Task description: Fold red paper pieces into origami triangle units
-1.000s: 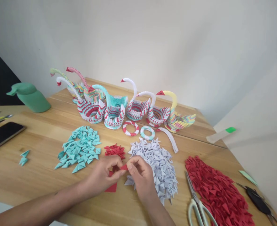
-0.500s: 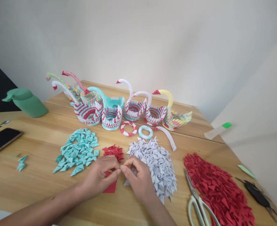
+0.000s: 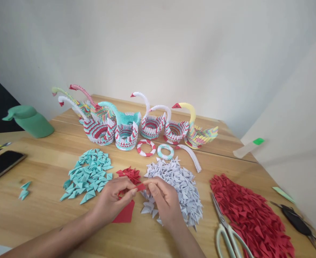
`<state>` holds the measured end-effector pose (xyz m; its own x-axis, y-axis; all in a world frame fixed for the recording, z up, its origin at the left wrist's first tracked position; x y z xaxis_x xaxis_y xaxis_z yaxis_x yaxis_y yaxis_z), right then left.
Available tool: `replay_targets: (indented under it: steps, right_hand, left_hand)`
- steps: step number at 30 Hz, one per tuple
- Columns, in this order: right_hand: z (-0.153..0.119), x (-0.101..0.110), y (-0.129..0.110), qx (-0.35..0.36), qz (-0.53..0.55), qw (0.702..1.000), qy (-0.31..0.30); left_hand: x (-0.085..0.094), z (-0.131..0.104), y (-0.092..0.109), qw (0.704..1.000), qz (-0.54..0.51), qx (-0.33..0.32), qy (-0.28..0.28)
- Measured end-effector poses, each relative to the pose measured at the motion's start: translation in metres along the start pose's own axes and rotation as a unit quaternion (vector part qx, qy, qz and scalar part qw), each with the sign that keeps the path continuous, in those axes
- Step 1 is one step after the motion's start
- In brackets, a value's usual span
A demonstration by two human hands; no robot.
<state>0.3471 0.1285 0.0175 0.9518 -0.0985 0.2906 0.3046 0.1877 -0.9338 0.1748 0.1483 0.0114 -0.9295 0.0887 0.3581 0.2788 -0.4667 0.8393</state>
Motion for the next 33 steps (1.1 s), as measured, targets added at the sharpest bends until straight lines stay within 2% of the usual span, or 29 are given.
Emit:
replay_targets:
  steps: [7, 14, 20, 22, 25, 27, 30, 33]
  right_hand:
    - [0.0, -0.007, -0.004, 0.06, -0.059, 0.996, 0.002]
    - [0.0, -0.008, -0.006, 0.089, -0.074, 0.993, 0.006]
    - [0.0, -0.008, -0.006, 0.082, -0.071, 0.994, 0.001]
    - [0.0, -0.007, -0.007, 0.09, -0.074, 0.993, 0.001]
    - [0.0, -0.007, -0.008, 0.106, -0.085, 0.991, 0.0]
    - [0.0, -0.007, -0.009, 0.118, -0.09, 0.989, 0.005]
    - [0.0, -0.008, -0.009, 0.138, -0.092, 0.986, 0.018]
    - [0.0, -0.006, -0.007, 0.165, -0.095, 0.981, 0.036]
  left_hand:
    - [-0.001, -0.001, 0.0, 1.0, 0.003, -0.018, 0.001]
    - [0.0, 0.001, 0.002, 0.994, -0.075, 0.071, -0.022]
    - [0.003, 0.0, 0.004, 1.0, 0.001, 0.011, -0.012]
    - [0.002, 0.0, 0.003, 1.0, 0.01, 0.009, -0.014]
    - [0.001, 0.001, 0.001, 0.996, -0.05, 0.069, -0.027]
    - [-0.001, 0.002, -0.001, 0.977, -0.145, 0.14, -0.063]
    - [-0.004, 0.003, -0.004, 0.922, -0.292, 0.219, -0.126]
    - [-0.006, 0.003, -0.009, 0.879, -0.378, 0.261, -0.129]
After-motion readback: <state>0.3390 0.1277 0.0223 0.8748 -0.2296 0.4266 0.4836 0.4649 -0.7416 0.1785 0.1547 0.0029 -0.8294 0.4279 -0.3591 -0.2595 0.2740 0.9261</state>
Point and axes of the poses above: each hand's wrist, its own z-axis towards the middle knuckle, its own x-axis out of the back of the hand, y = z × x, the point moved 2 cm from there along z, towards the middle knuckle, and after that the axes turned 7 degrees about y, right-handed, at the moved point
